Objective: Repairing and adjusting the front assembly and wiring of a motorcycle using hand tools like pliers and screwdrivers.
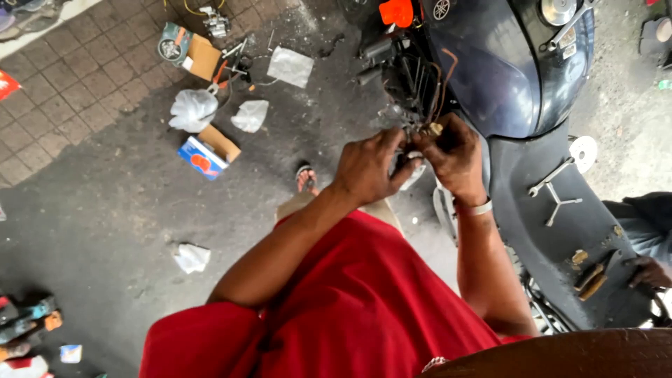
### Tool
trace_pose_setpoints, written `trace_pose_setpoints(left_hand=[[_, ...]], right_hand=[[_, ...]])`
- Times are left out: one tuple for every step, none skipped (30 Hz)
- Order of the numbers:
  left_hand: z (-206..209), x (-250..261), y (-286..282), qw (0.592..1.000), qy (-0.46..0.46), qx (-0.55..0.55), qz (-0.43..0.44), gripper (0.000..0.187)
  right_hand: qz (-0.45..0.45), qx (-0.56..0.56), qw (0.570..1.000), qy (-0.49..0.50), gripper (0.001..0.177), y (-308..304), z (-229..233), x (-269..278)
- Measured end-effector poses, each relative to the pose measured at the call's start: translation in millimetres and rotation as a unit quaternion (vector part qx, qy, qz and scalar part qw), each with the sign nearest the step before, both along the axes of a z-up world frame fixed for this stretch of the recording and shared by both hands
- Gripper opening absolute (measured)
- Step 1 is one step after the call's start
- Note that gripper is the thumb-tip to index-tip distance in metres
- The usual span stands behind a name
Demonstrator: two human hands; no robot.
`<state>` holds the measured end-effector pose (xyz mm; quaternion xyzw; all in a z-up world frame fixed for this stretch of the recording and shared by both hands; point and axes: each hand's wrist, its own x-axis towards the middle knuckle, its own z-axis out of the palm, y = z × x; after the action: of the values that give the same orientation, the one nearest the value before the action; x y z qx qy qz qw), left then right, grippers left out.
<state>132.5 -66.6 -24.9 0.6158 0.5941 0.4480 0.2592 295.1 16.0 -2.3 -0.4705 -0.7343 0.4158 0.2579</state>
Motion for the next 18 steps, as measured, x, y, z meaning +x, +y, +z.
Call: trace_pose_setpoints(left_hand=[[-6, 4, 6, 0.999, 0.043, -0.014, -0.013, 0.029], [-13, 7, 11, 0.996, 0.086, -0.029, -0.025, 0.031], [-13, 7, 10, 0.996, 0.085, -0.028, -0.023, 0.031], [-13, 6, 13, 0.993, 0.111, -0.012, -0.024, 0.026], [-13, 6, 16, 0.990, 0.137, 0.004, -0.024, 0.023], [-17, 6, 18, 0.990, 0.137, 0.010, -0.027, 0.023], [-21, 7, 19, 0.988, 0.149, -0.004, -0.031, 0.025], [-25, 6, 22, 0.986, 0.163, -0.017, -0.034, 0.028], [-29, 4, 25, 0.986, 0.164, -0.009, -0.037, 0.028], [-33, 2, 27, 0.983, 0.178, -0.013, -0.042, 0.028], [-38, -1, 30, 0.980, 0.192, -0.017, -0.048, 0.029], [-42, -3, 29, 0.980, 0.191, -0.014, -0.048, 0.029], [-46, -4, 29, 0.978, 0.200, 0.003, -0.051, 0.028], [-50, -6, 27, 0.976, 0.210, 0.018, -0.055, 0.027], [-53, -10, 29, 0.976, 0.210, 0.018, -0.055, 0.027], [-56, -14, 28, 0.972, 0.225, 0.039, -0.058, 0.025], [-59, -17, 27, 0.967, 0.240, 0.059, -0.060, 0.023], [-60, -23, 24, 0.967, 0.241, 0.059, -0.060, 0.023]], right_hand=[[-0.013, 0.021, 0.999, -0.024, 0.028, 2, 3, 0], [-0.025, 0.042, 0.998, -0.046, 0.032, 3, 5, -1], [-0.024, 0.043, 0.998, -0.047, 0.032, 3, 2, -2], [-0.040, 0.052, 0.996, -0.066, 0.033, 4, 0, -3], [-0.057, 0.062, 0.993, -0.085, 0.034, 6, -2, -4], [-0.062, 0.067, 0.992, -0.085, 0.034, 7, -8, -5], [-0.064, 0.069, 0.991, -0.092, 0.033, 8, -14, -5], [-0.066, 0.074, 0.990, -0.097, 0.033, 11, -20, -7], [-0.071, 0.080, 0.990, -0.096, 0.033, 8, -14, -14], [-0.078, 0.065, 0.990, -0.103, 0.033, 4, -8, -21], [-0.086, 0.049, 0.989, -0.110, 0.034, 1, -3, -28], [-0.086, 0.051, 0.989, -0.110, 0.034, 5, -11, -27], [-0.077, 0.066, 0.988, -0.114, 0.034, 9, -19, -26], [-0.068, 0.080, 0.988, -0.117, 0.034, 12, -28, -26], [-0.069, 0.080, 0.988, -0.117, 0.034, 14, -30, -32], [-0.060, 0.063, 0.990, -0.112, 0.032, 15, -34, -39], [-0.051, 0.046, 0.992, -0.106, 0.031, 15, -37, -45], [-0.051, 0.047, 0.992, -0.106, 0.031, 17, -50, -47]])
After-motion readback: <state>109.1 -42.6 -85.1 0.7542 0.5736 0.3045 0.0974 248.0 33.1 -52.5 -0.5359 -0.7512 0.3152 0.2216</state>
